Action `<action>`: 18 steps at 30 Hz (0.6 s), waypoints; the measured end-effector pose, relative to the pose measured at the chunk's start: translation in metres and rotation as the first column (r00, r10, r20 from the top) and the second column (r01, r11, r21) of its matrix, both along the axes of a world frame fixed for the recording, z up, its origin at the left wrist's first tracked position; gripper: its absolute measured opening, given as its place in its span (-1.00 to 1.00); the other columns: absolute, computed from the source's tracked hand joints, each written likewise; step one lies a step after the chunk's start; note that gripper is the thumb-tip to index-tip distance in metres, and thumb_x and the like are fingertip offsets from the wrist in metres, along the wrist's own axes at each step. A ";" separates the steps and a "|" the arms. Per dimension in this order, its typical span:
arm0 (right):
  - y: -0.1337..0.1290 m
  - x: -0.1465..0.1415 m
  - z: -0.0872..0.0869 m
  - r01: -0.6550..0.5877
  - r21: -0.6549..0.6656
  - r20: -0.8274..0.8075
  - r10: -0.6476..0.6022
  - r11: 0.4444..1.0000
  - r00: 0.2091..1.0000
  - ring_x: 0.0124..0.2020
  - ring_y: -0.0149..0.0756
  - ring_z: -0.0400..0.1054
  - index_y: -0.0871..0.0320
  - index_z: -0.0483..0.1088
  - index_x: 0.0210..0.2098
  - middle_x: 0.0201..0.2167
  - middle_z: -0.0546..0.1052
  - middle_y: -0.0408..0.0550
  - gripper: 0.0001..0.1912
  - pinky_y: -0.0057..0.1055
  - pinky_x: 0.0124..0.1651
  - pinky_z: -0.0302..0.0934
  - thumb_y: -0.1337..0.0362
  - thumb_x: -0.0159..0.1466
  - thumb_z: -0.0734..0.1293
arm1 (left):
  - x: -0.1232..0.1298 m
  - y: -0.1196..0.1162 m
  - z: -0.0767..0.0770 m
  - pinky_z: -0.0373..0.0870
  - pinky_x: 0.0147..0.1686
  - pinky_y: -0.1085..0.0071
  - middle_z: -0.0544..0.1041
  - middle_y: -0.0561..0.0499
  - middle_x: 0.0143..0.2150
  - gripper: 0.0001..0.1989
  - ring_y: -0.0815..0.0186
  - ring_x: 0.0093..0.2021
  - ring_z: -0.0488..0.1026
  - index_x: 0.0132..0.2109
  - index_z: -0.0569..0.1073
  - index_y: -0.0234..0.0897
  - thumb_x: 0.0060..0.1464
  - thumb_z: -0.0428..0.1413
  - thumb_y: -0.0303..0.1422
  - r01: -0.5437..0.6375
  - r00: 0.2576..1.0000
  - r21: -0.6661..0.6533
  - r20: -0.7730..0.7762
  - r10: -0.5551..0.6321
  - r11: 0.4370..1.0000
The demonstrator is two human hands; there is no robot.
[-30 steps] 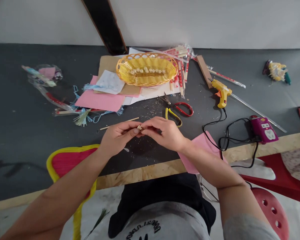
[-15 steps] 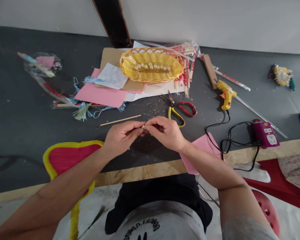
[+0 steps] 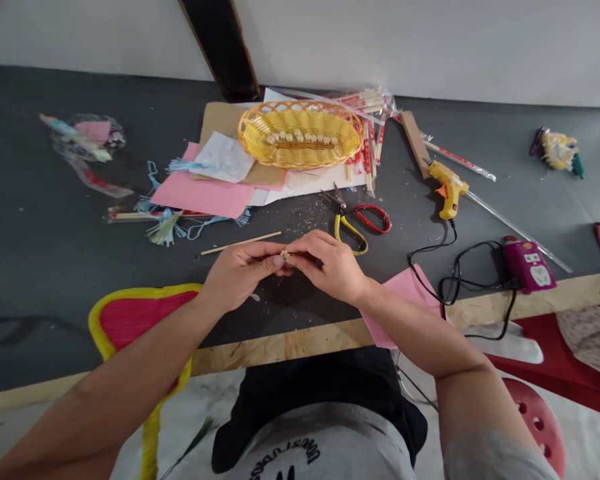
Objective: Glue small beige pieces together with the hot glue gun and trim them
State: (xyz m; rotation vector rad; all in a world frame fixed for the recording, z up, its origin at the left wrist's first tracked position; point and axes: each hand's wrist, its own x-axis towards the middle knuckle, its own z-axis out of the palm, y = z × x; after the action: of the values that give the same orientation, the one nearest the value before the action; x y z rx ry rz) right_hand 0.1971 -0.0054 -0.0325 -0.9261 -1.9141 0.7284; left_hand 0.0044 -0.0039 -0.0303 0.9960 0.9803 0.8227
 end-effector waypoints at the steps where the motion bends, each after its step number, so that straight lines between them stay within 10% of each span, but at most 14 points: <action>1: 0.001 0.000 0.001 -0.007 0.008 0.000 0.007 1.000 1.000 -0.27 -0.34 0.48 0.12 0.48 -0.21 -0.31 0.59 -0.06 -0.94 -0.38 -0.21 0.40 0.31 0.35 0.34 | 0.000 0.000 0.000 0.56 -0.24 0.38 0.66 -0.06 -0.32 -0.70 0.35 -0.40 0.53 -0.22 0.67 -0.31 -0.07 0.38 -0.20 0.014 1.000 -0.010 -0.003 -0.014 1.000; 18: 0.001 0.005 0.004 -0.120 0.017 0.026 0.119 0.993 0.993 -0.25 -0.35 0.46 0.14 0.45 -0.18 -0.32 0.57 -0.05 -0.90 -0.38 -0.18 0.38 0.36 0.39 0.27 | -0.006 0.001 -0.001 0.52 -0.35 0.46 0.66 -0.06 -0.37 -0.86 0.37 -0.43 0.55 -0.32 0.62 -0.33 0.03 0.29 -0.33 0.117 0.992 -0.084 0.050 -0.113 0.990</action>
State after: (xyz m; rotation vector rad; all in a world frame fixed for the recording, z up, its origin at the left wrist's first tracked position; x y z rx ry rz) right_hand 0.2017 -0.0042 -0.0283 -0.8177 -2.0081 0.7705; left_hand -0.0016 -0.0033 -0.0314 0.9467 0.9036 0.6981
